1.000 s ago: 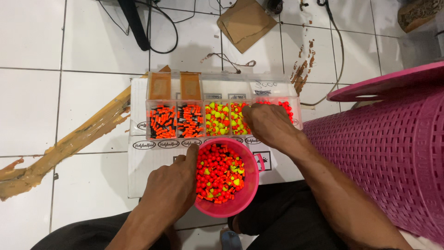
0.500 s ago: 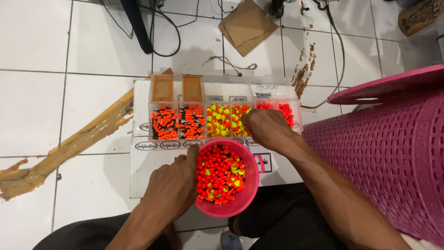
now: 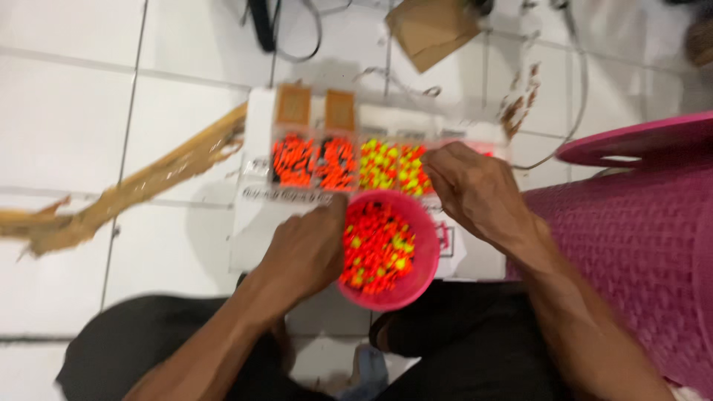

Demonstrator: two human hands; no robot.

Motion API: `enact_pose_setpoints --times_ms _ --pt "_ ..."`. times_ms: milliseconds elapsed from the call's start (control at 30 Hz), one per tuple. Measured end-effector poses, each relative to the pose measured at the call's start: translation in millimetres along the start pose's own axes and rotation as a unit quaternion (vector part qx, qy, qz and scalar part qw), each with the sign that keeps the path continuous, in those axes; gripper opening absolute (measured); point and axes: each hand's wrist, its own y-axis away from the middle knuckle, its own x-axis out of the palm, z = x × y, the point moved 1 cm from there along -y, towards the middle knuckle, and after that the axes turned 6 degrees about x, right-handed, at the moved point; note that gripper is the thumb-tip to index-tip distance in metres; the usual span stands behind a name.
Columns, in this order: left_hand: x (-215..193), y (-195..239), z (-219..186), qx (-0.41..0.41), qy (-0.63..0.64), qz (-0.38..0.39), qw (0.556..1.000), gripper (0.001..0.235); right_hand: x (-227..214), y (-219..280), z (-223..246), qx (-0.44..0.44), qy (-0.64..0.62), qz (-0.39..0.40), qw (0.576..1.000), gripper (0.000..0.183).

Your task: The person sits on the floor and sorts small, colorful candy pieces from a pink bowl into a white box with multiple compartments. They use their hands to pick up the candies and place them into the appropriate sections of the box.

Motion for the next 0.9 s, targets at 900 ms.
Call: enact_pose_setpoints --times_ms 900 --pt "-4 1 -7 -0.02 0.011 0.005 1.0 0.043 137 50 61 -0.201 0.064 0.095 0.973 0.007"
